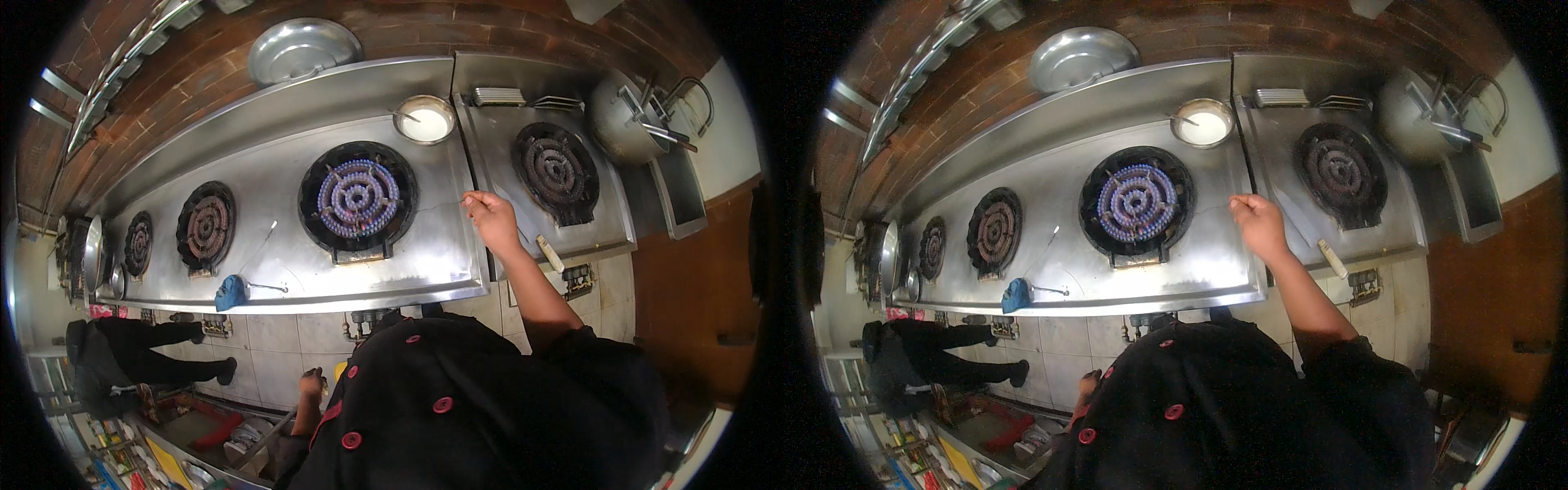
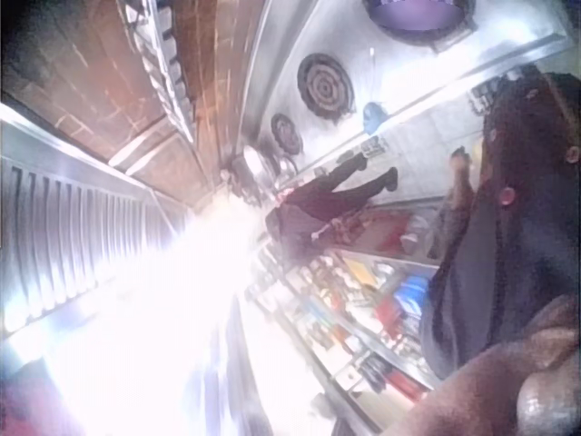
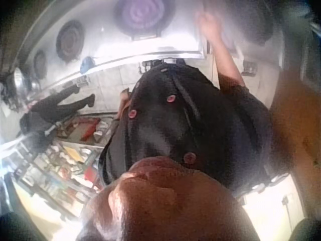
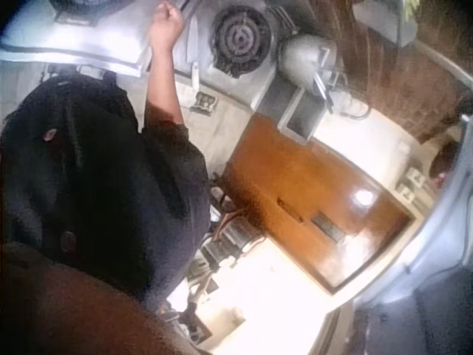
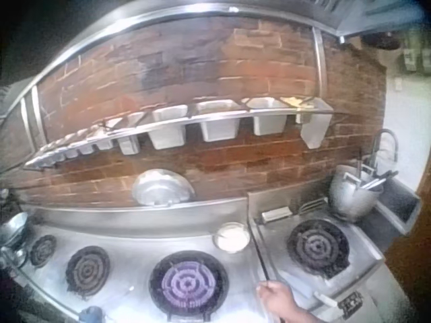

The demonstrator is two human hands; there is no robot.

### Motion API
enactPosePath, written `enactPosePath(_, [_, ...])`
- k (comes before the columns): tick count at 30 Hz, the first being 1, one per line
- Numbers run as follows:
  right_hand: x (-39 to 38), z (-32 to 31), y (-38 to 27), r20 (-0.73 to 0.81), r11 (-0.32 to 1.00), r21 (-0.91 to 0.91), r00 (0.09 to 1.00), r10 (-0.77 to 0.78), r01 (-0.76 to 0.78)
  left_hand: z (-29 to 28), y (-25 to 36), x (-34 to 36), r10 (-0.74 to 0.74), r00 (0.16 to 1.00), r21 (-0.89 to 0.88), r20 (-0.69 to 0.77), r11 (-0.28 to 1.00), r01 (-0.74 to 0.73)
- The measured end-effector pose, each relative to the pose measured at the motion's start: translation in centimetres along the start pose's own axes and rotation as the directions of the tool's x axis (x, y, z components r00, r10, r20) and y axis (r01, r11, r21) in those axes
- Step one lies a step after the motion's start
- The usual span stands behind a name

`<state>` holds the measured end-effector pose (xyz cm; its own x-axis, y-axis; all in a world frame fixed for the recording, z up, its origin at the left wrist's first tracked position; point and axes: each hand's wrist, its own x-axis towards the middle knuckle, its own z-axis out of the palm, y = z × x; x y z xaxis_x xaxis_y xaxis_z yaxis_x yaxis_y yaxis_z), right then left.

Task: The person uses a wrench to tighten a gas pipe connection under a commercial stove. After securing the pipe, the person stands up and uses a lighter to ignite the gas burner on the stovetop, adjusting the flame until it stabilizes.

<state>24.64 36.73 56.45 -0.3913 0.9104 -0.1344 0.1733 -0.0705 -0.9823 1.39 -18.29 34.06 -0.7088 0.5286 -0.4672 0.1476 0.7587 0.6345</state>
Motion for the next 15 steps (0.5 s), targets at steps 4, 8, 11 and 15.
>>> enactPosePath(4, [2.0, -0.4, -0.2, 0.033, 0.999, 0.031, 0.999, -0.027, 0.026, 1.6, 3.0, -3.2, -0.111, 0.993, -0.057, 0.033, 0.992, 0.113])
enactPosePath(8, [3.4, -0.1, -1.2, 0.047, 0.999, -0.018, 0.998, -0.044, 0.045, 6.5, -3.1, -4.9, -0.486, 0.868, -0.305, 0.099, 0.816, 0.491])
enactPosePath(11, [4.4, -0.3, -1.3, 0.061, 0.999, -0.022, 0.998, -0.024, 0.026, 8.3, -8.7, -6.1, 0.362, 0.920, 0.622, 0.148, 0.689, -0.371])
enactPosePath(15, [4.8, -1.1, -1.4, 0.045, 0.999, -0.043, 0.999, -0.031, 0.033, 9.9, -8.9, -6.4, 0.126, 0.989, 0.335, -0.083, 0.938, -0.092])
